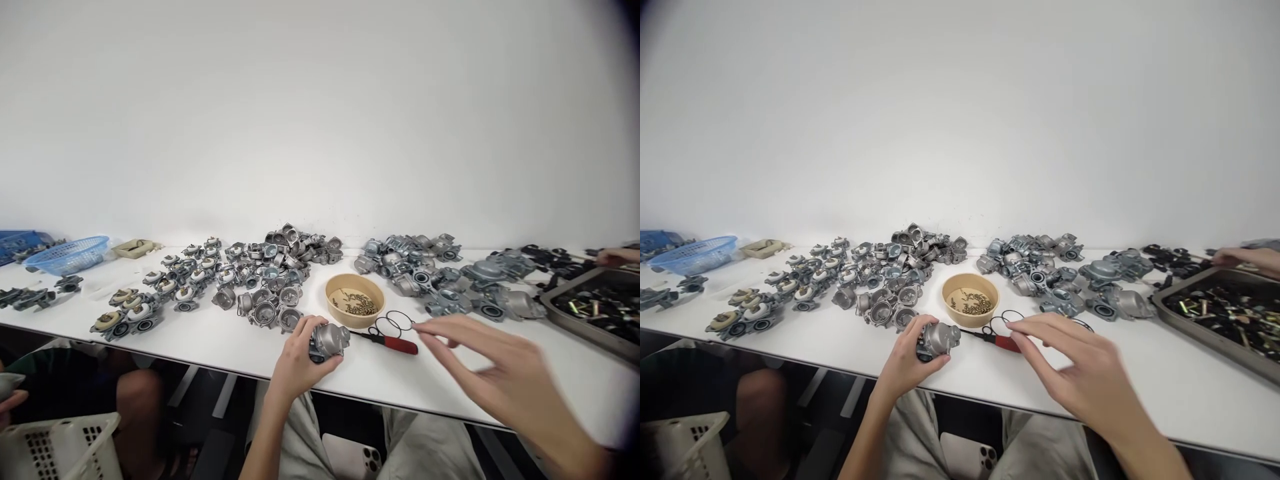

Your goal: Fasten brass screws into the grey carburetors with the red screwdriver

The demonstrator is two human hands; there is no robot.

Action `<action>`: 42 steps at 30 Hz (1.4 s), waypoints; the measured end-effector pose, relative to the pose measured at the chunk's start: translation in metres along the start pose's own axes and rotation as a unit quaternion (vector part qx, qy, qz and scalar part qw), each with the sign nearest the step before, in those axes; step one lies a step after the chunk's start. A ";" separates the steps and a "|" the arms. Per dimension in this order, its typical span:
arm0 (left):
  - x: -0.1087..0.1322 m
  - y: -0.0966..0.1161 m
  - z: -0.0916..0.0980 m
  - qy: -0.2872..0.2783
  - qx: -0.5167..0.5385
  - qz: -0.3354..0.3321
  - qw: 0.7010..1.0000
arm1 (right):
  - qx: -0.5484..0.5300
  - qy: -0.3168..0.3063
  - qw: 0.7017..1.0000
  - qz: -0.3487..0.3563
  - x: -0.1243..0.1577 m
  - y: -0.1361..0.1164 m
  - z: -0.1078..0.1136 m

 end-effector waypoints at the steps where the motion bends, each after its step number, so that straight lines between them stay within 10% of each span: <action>1: 0.000 0.000 0.000 0.001 0.000 0.000 1.000 | 0.017 -0.033 0.999 -0.002 -0.004 0.011 -0.017; 8: 0.002 -0.002 0.000 0.004 0.000 -0.007 1.000 | 0.083 -0.196 0.973 -0.091 0.024 0.064 -0.091; 16: 0.003 -0.002 0.000 0.001 -0.010 -0.026 1.000 | -0.077 -0.059 0.978 -0.185 0.030 0.074 -0.065; 21: 0.002 -0.004 -0.004 0.002 -0.021 -0.037 0.999 | -0.331 0.030 0.899 -0.286 0.046 0.088 -0.054; 42: -0.002 0.002 -0.014 -0.053 -0.019 -0.031 0.998 | -0.300 -0.072 0.904 -0.297 0.053 0.081 -0.064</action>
Point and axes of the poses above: each hand's wrist, its own x-axis away from the middle knuckle, its own z-axis out of the back of the hand, y = z × x, the point moved 8 cm from there along -x, towards the middle knuckle, and after that the axes turned 2 degrees about z, right-handed, at the moved point
